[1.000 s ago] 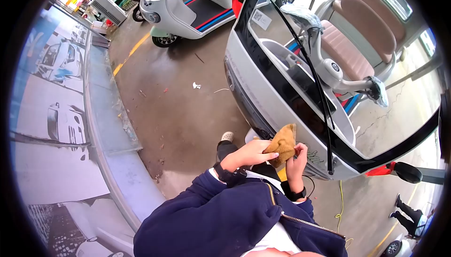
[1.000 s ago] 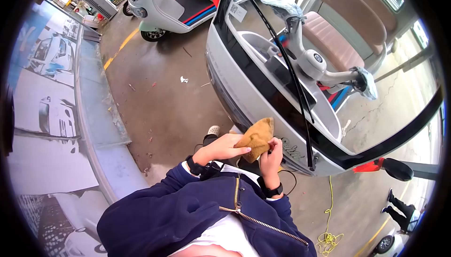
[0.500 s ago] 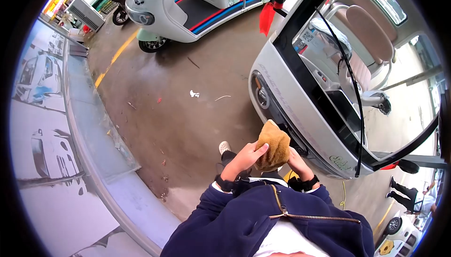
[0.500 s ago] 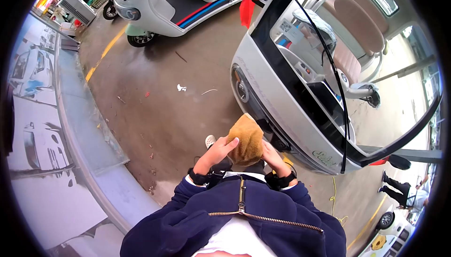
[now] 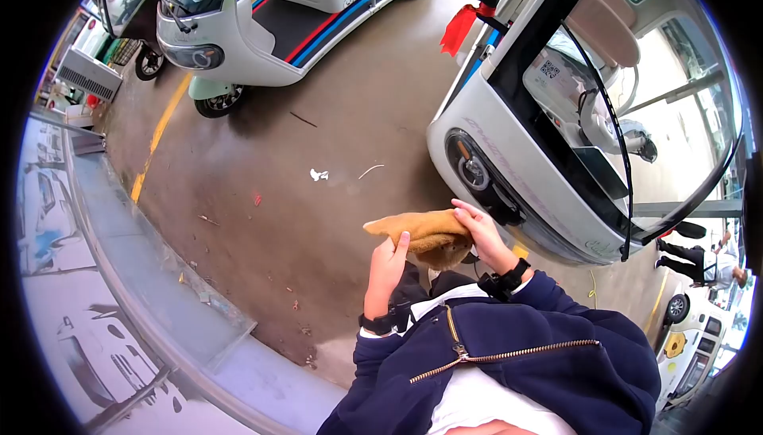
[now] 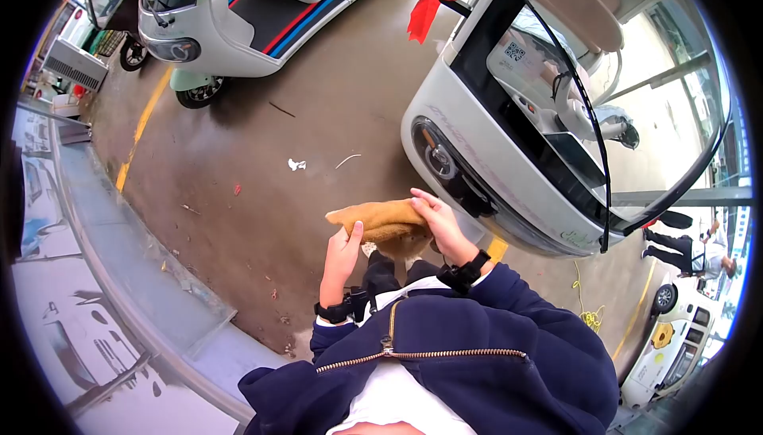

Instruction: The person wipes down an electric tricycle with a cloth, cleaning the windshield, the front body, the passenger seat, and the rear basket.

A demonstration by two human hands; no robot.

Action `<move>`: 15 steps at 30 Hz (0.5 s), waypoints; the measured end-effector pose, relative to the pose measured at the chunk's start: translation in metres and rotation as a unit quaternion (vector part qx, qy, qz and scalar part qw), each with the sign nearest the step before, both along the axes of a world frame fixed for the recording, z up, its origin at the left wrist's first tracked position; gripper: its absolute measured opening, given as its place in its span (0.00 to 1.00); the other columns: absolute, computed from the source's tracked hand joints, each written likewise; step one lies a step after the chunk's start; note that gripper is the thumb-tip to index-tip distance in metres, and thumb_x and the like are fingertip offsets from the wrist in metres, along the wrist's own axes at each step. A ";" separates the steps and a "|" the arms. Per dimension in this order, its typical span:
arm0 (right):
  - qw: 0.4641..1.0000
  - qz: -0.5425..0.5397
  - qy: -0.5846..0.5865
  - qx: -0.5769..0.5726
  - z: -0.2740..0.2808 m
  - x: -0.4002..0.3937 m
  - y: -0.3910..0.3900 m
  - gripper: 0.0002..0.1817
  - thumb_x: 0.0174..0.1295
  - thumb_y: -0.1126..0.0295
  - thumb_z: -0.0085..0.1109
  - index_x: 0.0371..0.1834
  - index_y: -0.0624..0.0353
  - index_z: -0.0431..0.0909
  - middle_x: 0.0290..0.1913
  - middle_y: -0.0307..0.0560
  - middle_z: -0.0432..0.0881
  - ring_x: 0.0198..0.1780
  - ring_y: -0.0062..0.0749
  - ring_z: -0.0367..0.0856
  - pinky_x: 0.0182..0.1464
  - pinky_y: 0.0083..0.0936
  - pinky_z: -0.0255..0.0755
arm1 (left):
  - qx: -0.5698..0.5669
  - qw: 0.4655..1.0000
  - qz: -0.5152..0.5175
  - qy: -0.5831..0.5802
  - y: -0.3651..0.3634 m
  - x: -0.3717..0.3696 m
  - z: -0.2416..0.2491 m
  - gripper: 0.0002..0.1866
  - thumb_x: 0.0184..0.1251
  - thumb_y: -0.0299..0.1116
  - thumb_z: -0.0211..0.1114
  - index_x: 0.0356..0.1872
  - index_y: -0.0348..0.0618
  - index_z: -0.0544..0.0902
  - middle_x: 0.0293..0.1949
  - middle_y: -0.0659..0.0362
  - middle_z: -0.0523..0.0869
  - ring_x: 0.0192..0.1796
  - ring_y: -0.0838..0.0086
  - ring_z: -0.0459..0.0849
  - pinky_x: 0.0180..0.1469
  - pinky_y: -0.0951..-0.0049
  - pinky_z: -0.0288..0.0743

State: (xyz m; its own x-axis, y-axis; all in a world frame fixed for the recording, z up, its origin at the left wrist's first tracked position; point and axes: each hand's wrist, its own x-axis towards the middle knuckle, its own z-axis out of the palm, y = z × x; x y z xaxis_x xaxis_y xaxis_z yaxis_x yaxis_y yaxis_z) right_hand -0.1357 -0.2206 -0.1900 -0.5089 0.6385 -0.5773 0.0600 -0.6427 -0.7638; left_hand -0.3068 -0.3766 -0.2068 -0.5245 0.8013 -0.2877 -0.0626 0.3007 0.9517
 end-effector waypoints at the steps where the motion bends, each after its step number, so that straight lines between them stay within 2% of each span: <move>1: 0.997 -0.064 0.026 -0.034 0.001 -0.005 0.013 0.18 0.70 0.67 0.62 0.61 0.57 0.76 0.53 0.38 0.82 0.53 0.24 0.80 0.58 0.23 0.73 | 0.000 1.000 -0.005 0.002 0.005 -0.003 0.006 0.25 0.78 0.50 0.55 0.46 0.31 0.83 0.28 0.48 0.85 0.34 0.61 0.86 0.40 0.60 0.78; 3: 0.981 -0.153 0.084 -0.084 0.009 -0.012 0.034 0.10 0.69 0.67 0.62 0.52 0.51 0.77 0.47 0.34 0.82 0.49 0.24 0.80 0.54 0.24 0.74 | 0.060 0.984 -0.083 0.146 0.023 -0.011 0.020 0.25 0.76 0.49 0.57 0.42 0.29 0.83 0.32 0.41 0.85 0.38 0.48 0.85 0.42 0.57 0.76; 4: 0.985 -0.144 0.077 -0.052 0.019 -0.015 0.041 0.09 0.69 0.67 0.62 0.49 0.49 0.76 0.47 0.34 0.82 0.49 0.23 0.80 0.53 0.25 0.74 | -0.022 0.981 -0.161 0.109 0.032 -0.016 0.030 0.25 0.75 0.48 0.59 0.37 0.28 0.82 0.33 0.38 0.84 0.38 0.42 0.82 0.41 0.56 0.76; 8: 0.964 -0.207 0.105 0.128 0.032 -0.008 0.065 0.11 0.68 0.72 0.64 0.50 0.54 0.76 0.46 0.35 0.81 0.48 0.17 0.78 0.52 0.18 0.71 | 0.032 0.976 -0.173 0.130 0.075 -0.018 0.034 0.27 0.75 0.49 0.60 0.31 0.27 0.80 0.31 0.37 0.83 0.35 0.46 0.83 0.39 0.55 0.75; 9: 0.950 -0.234 0.085 0.190 0.031 -0.002 0.069 0.10 0.69 0.73 0.63 0.50 0.55 0.76 0.46 0.34 0.80 0.48 0.16 0.77 0.53 0.16 0.69 | -0.066 0.966 -0.225 0.110 0.090 -0.027 0.058 0.26 0.75 0.48 0.60 0.34 0.26 0.81 0.30 0.41 0.84 0.33 0.49 0.83 0.38 0.57 0.76; 11: 0.904 -0.283 0.081 0.310 0.039 0.006 0.073 0.09 0.69 0.73 0.63 0.50 0.57 0.77 0.47 0.34 0.80 0.49 0.15 0.77 0.55 0.15 0.68 | 0.065 0.978 -0.193 0.046 0.117 -0.025 0.064 0.25 0.75 0.48 0.60 0.41 0.27 0.82 0.33 0.44 0.85 0.34 0.52 0.84 0.39 0.61 0.77; 12: 0.880 -0.315 0.055 0.352 0.050 0.006 0.075 0.09 0.70 0.74 0.62 0.50 0.58 0.76 0.47 0.34 0.80 0.49 0.15 0.77 0.56 0.15 0.68 | 0.110 0.970 -0.215 0.039 0.133 -0.024 0.067 0.21 0.74 0.44 0.61 0.50 0.32 0.81 0.41 0.46 0.86 0.46 0.53 0.84 0.50 0.61 0.76; 13: 0.869 -0.317 0.057 0.375 0.057 0.010 0.081 0.14 0.70 0.76 0.59 0.57 0.59 0.72 0.52 0.38 0.78 0.53 0.18 0.76 0.60 0.18 0.67 | 0.115 0.966 -0.227 0.045 0.154 -0.021 0.067 0.21 0.74 0.44 0.61 0.50 0.32 0.81 0.41 0.46 0.86 0.46 0.53 0.84 0.50 0.61 0.76; 15: 0.836 -0.322 0.042 0.442 0.071 0.010 0.098 0.22 0.70 0.78 0.57 0.66 0.60 0.65 0.59 0.44 0.74 0.61 0.25 0.73 0.65 0.24 0.65 | 0.243 0.861 -0.371 0.251 0.192 -0.012 0.061 0.20 0.71 0.40 0.63 0.56 0.36 0.79 0.54 0.43 0.80 0.62 0.49 0.75 0.63 0.56 0.70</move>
